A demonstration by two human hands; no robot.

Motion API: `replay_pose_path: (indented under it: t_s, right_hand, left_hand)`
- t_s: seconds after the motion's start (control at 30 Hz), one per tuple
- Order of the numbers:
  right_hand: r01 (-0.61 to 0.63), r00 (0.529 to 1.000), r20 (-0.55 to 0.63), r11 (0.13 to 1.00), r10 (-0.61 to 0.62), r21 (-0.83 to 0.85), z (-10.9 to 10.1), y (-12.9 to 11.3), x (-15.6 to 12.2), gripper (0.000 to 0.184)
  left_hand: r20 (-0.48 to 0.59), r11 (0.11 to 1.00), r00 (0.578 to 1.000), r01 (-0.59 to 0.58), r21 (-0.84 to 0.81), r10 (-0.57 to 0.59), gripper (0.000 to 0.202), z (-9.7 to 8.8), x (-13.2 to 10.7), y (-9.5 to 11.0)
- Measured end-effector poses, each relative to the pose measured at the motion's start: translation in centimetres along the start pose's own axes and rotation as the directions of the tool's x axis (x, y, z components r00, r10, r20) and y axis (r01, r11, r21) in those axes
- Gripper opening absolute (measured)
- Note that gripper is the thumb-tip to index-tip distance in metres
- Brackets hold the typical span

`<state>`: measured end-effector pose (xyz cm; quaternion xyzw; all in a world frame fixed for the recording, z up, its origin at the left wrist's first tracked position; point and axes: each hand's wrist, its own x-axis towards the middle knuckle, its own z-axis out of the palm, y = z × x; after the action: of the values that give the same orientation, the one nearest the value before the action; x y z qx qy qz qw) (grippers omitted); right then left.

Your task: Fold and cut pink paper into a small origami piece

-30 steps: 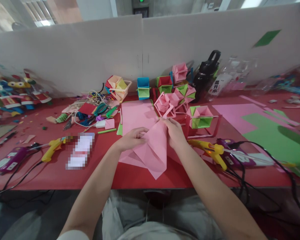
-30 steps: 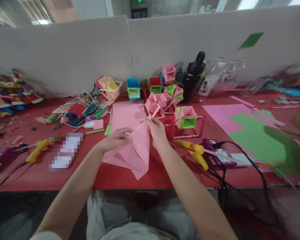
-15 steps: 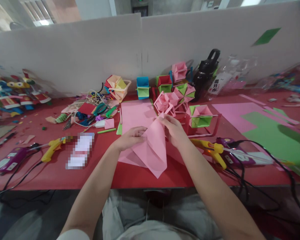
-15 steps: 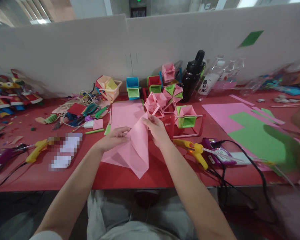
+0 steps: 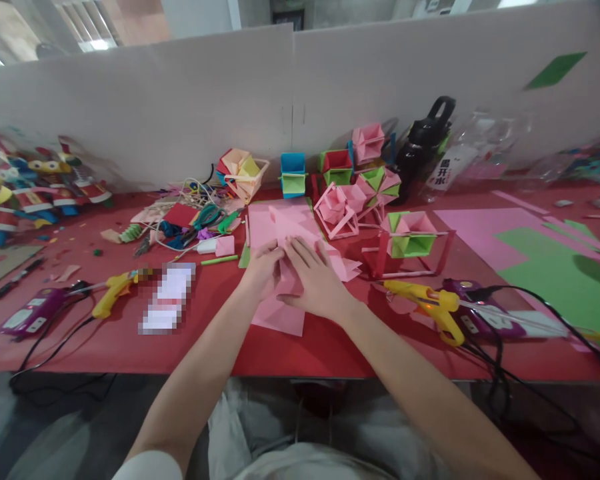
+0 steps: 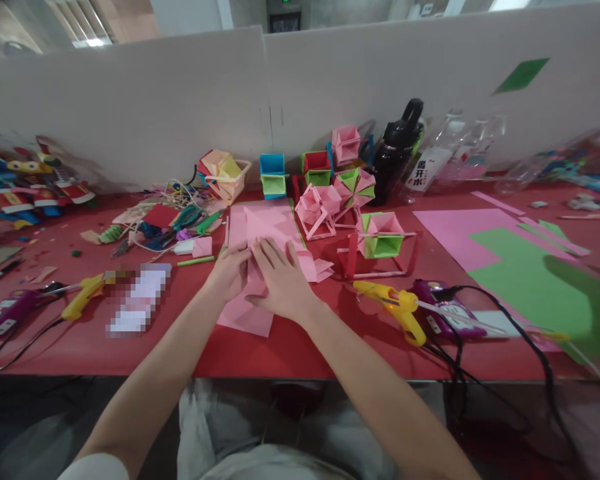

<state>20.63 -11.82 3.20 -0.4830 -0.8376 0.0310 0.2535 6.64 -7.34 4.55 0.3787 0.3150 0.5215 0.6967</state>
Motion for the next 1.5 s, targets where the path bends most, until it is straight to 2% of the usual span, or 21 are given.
replay_pose_path:
  t_s: [0.13, 0.23, 0.3, 0.33, 0.4, 0.47, 0.5, 0.57, 0.63, 0.7, 0.83, 0.93, 1.1, 1.27, 1.5]
  right_hand:
    - [-0.002, 0.997, -0.072, 0.999, 0.005, 0.045, -0.3, 1.2, -0.1, 0.082]
    - [0.054, 0.986, -0.167, 0.982, -0.023, 0.183, -1.2, 2.1, -0.3, 0.072]
    - [0.048, 0.97, -0.242, 0.946, 0.033, 0.322, -1.8, 2.5, -0.4, 0.06]
    - [0.022, 0.957, -0.275, 0.919, 0.095, 0.393, -2.2, 2.7, -0.4, 0.052]
    - [-0.058, 0.919, -0.306, 0.852, 0.25, 0.521, -2.9, 3.0, -0.5, 0.035]
    - [-0.144, 0.875, -0.275, 0.757, 0.398, 0.637, -3.5, 3.2, -0.6, 0.027]
    - [-0.178, 0.858, -0.235, 0.694, 0.456, 0.697, -3.8, 3.4, -0.6, 0.027]
    - [-0.213, 0.84, -0.134, 0.546, 0.526, 0.81, -4.2, 3.6, -0.7, 0.031]
    - [-0.211, 0.837, -0.049, 0.404, 0.545, 0.89, -4.3, 3.7, -0.7, 0.034]
    - [-0.207, 0.844, 0.002, 0.323, 0.537, 0.923, -4.2, 3.6, -0.7, 0.036]
    - [-0.205, 0.851, 0.016, 0.305, 0.524, 0.93, -4.2, 3.5, -0.7, 0.042]
    - [-0.193, 0.856, 0.016, 0.29, 0.518, 0.937, -4.3, 3.3, -0.6, 0.041]
    - [-0.196, 0.821, 0.03, 0.232, 0.57, 0.953, -4.1, 3.3, -0.5, 0.032]
    - [-0.192, 0.818, 0.01, 0.256, 0.576, 0.947, -4.1, 3.4, -0.2, 0.032]
    - [-0.196, 0.811, 0.014, 0.248, 0.585, 0.949, -4.4, 3.3, 0.0, 0.035]
  left_hand:
    - [0.124, 0.976, 0.972, 0.208, -0.065, -0.199, 0.018, 0.0, -0.5, 1.3]
    - [0.209, 0.969, 0.951, 0.244, -0.045, -0.229, 0.029, -0.6, -0.5, 2.2]
    - [0.197, 0.982, 0.962, 0.19, 0.023, -0.191, 0.032, -1.3, -0.2, 2.3]
    - [0.156, 0.987, 0.976, 0.14, 0.074, -0.15, 0.032, -1.6, 0.1, 2.2]
    - [0.021, 0.981, 1.0, 0.002, 0.192, -0.006, 0.031, -2.2, 0.7, 1.9]
    - [-0.064, 0.958, 0.985, -0.142, 0.249, 0.163, 0.035, -2.6, 1.1, 1.7]
    - [-0.062, 0.949, 0.972, -0.207, 0.239, 0.228, 0.037, -2.7, 1.1, 1.8]
    - [0.013, 0.937, 0.953, -0.298, 0.183, 0.301, 0.04, -2.8, 1.0, 2.1]
    - [0.086, 0.931, 0.941, -0.338, 0.141, 0.329, 0.041, -2.7, 0.6, 2.5]
    - [0.101, 0.933, 0.94, -0.337, 0.128, 0.326, 0.042, -2.6, 0.2, 2.9]
    - [0.052, 0.941, 0.949, -0.316, 0.119, 0.312, 0.041, -2.6, -0.3, 3.2]
    - [0.028, 0.945, 0.951, -0.309, 0.107, 0.308, 0.037, -2.4, -0.4, 3.4]
    - [0.029, 0.945, 0.947, -0.32, 0.069, 0.319, 0.035, -2.1, -0.5, 3.5]
    - [0.003, 0.943, 0.948, -0.316, 0.1, 0.318, 0.036, -2.2, -0.4, 3.3]
    - [-0.061, 0.94, 0.941, -0.325, 0.1, 0.332, 0.036, -2.6, 0.0, 3.0]
